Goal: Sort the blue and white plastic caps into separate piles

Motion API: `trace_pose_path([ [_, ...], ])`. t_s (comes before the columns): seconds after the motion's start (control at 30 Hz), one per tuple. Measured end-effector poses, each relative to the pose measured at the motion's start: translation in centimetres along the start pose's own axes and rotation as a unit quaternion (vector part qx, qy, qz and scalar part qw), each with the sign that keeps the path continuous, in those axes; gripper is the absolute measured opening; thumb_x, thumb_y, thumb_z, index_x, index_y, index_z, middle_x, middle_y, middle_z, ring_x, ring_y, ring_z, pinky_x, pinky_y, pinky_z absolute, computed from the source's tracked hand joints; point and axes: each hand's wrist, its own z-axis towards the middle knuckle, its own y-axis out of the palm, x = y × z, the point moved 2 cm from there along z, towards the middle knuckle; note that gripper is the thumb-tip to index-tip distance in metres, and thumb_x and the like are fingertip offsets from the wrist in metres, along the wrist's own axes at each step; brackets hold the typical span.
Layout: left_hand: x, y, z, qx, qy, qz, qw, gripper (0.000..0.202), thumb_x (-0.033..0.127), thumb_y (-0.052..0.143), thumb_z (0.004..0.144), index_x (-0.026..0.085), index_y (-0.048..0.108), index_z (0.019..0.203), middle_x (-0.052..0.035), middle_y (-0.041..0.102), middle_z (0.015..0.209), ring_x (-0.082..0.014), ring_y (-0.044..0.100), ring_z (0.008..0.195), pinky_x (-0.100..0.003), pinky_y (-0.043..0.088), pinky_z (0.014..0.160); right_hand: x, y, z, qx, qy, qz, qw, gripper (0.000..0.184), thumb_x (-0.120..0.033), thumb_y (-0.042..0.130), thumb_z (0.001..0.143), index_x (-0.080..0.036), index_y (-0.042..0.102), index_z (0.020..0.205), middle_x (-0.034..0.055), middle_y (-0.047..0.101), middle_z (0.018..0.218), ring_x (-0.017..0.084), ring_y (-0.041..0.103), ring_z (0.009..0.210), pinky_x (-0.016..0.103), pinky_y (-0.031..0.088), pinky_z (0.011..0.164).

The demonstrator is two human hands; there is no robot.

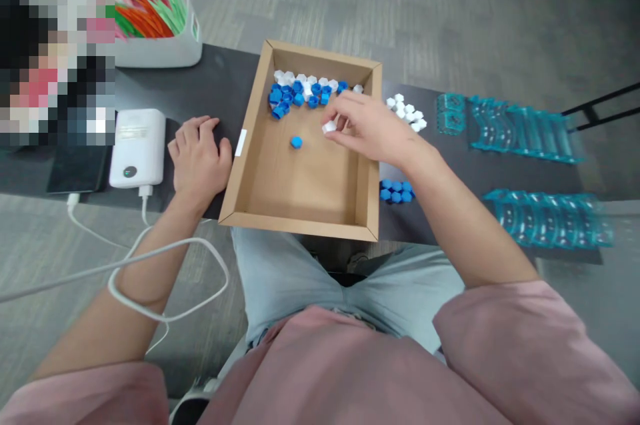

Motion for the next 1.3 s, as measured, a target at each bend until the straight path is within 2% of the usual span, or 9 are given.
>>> trace_pose_path([
  [0.1, 0.2, -0.1, 0.0, -0.001, -0.008, 0.017, 1.0, 0.053, 0.023, 0.049, 0.11, 0.005, 0.062, 0.158, -0.0214, 0.058, 0.165, -0.0417, 0.051, 0.154, -0.059, 0.039, 0.13, 0.6, -4.4, -4.7, 0.096, 0.05, 0.002, 0.994, 0.018, -0.035, 0.073, 0.102, -0.024, 0.072, 0.116, 0.0056, 0.071, 0.111, 0.022, 0.067, 0.092, 0.039, 0.057, 0.089],
  [0.2, 0.3, -0.1, 0.1, -0.003, -0.009, 0.034, 0.999, 0.053, 0.022, 0.048, 0.109, 0.005, 0.063, 0.157, -0.0219, 0.058, 0.163, -0.0436, 0.052, 0.152, -0.061, 0.041, 0.129, 2.7, -6.6, -11.2, 0.175, 0.128, -0.007, 0.976, 0.024, -0.041, 0.075, 0.098, -0.024, 0.073, 0.114, 0.0054, 0.074, 0.109, 0.021, 0.067, 0.088, 0.037, 0.059, 0.084],
  [0.3, 0.4, -0.3, 0.2, -0.01, -0.006, 0.046, 0.999, 0.054, 0.026, 0.045, 0.111, 0.005, 0.064, 0.157, -0.0223, 0.059, 0.163, -0.0446, 0.054, 0.151, -0.062, 0.044, 0.127, 5.4, -5.9, -16.8, 0.193, 0.211, 0.001, 0.958, 0.02, -0.038, 0.075, 0.093, -0.023, 0.074, 0.108, 0.006, 0.076, 0.104, 0.02, 0.068, 0.082, 0.037, 0.06, 0.081],
  [0.4, 0.6, -0.6, 0.2, -0.016, -0.001, 0.058, 0.998, 0.056, 0.03, 0.042, 0.112, 0.005, 0.064, 0.157, -0.0232, 0.059, 0.162, -0.0447, 0.054, 0.15, -0.062, 0.045, 0.126, 7.4, -3.6, -19.6, 0.172, 0.271, 0.027, 0.947, 0.016, -0.034, 0.074, 0.09, -0.023, 0.074, 0.101, 0.0061, 0.076, 0.098, 0.021, 0.069, 0.079, 0.039, 0.061, 0.084],
  [0.63, 1.1, -1.4, -0.2, -0.036, 0.002, 0.068, 0.997, 0.058, 0.035, 0.036, 0.114, 0.006, 0.063, 0.157, -0.0238, 0.06, 0.161, -0.0416, 0.056, 0.15, -0.059, 0.047, 0.125, 9.2, -0.1, -18.0, 0.246, 0.276, 0.12, 0.921, 0.048, -0.027, 0.074, 0.082, -0.022, 0.066, 0.129, 0.0154, 0.072, 0.137, 0.024, 0.077, 0.095, 0.037, 0.062, 0.078],
  [0.77, 1.1, -1.5, -0.2, -0.036, 0.006, 0.06, 0.998, 0.059, 0.035, 0.034, 0.115, 0.005, 0.064, 0.156, -0.0255, 0.06, 0.161, -0.0422, 0.056, 0.15, -0.06, 0.047, 0.125, 9.3, 0.7, -17.9, 0.264, 0.261, 0.075, 0.925, 0.028, -0.027, 0.07, 0.087, -0.022, 0.071, 0.115, 0.0118, 0.075, 0.121, 0.024, 0.072, 0.092, 0.038, 0.061, 0.079],
  [0.87, 1.1, -1.5, -0.2, -0.034, 0.011, 0.053, 0.998, 0.06, 0.036, 0.033, 0.115, 0.004, 0.063, 0.156, -0.0268, 0.06, 0.16, -0.0428, 0.055, 0.15, -0.061, 0.046, 0.125, 9.0, 0.9, -17.9, 0.222, 0.237, 0.024, 0.946, 0.02, -0.028, 0.069, 0.095, -0.022, 0.078, 0.112, 0.0091, 0.073, 0.11, 0.023, 0.068, 0.089, 0.04, 0.06, 0.089],
  [1.13, 1.2, -1.9, -0.6, -0.039, 0.009, 0.041, 0.998, 0.06, 0.035, 0.032, 0.113, 0.006, 0.062, 0.156, -0.0267, 0.059, 0.16, -0.0415, 0.054, 0.15, -0.058, 0.044, 0.126, 8.7, -0.2, -15.0, 0.053, 0.263, -0.09, 0.959, 0.046, -0.018, 0.058, 0.105, -0.029, 0.079, 0.145, 0.0084, 0.066, 0.11, 0.025, 0.068, 0.102, 0.039, 0.056, 0.101],
  [1.3, 1.2, -2.2, -1.0, -0.041, 0.014, 0.018, 0.999, 0.061, 0.035, 0.032, 0.113, 0.004, 0.061, 0.157, -0.0277, 0.057, 0.162, -0.0424, 0.051, 0.152, -0.059, 0.042, 0.127, 8.9, -0.9, -14.7, 0.069, 0.274, -0.091, 0.955, 0.044, -0.021, 0.066, 0.101, -0.02, 0.078, 0.143, 0.0066, 0.067, 0.098, 0.026, 0.067, 0.097, 0.039, 0.057, 0.097],
])
